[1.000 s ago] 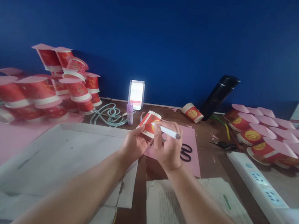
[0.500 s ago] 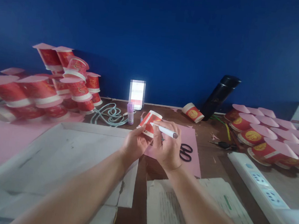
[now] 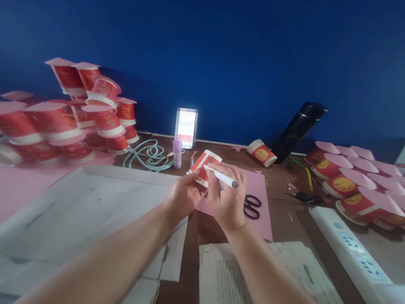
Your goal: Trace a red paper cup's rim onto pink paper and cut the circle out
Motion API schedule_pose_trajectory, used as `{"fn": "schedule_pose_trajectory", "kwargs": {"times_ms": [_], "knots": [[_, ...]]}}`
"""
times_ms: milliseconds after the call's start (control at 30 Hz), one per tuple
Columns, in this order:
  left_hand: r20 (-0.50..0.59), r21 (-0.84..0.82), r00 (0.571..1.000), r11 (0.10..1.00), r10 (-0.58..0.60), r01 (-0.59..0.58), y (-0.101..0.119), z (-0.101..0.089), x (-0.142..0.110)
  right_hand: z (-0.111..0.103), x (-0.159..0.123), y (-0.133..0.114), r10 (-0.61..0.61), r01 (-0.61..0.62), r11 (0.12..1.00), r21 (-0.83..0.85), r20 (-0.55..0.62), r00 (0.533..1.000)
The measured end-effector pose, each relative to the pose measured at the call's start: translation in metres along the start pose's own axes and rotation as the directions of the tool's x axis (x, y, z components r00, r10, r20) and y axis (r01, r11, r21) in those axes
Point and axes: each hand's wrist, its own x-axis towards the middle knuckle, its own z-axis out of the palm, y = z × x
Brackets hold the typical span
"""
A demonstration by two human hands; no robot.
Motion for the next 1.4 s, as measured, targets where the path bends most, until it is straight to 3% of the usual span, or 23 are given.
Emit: {"fn": "schedule_pose_trajectory", "kwargs": {"times_ms": [1400], "knots": [[-0.012,0.015,1.000,1.000,-0.010,0.010,0.0000,0.0012,-0.0008,-0.0003,0.0017,-0.0040,0.004,-0.004,1.000,-0.006,0.010,1.000]]}}
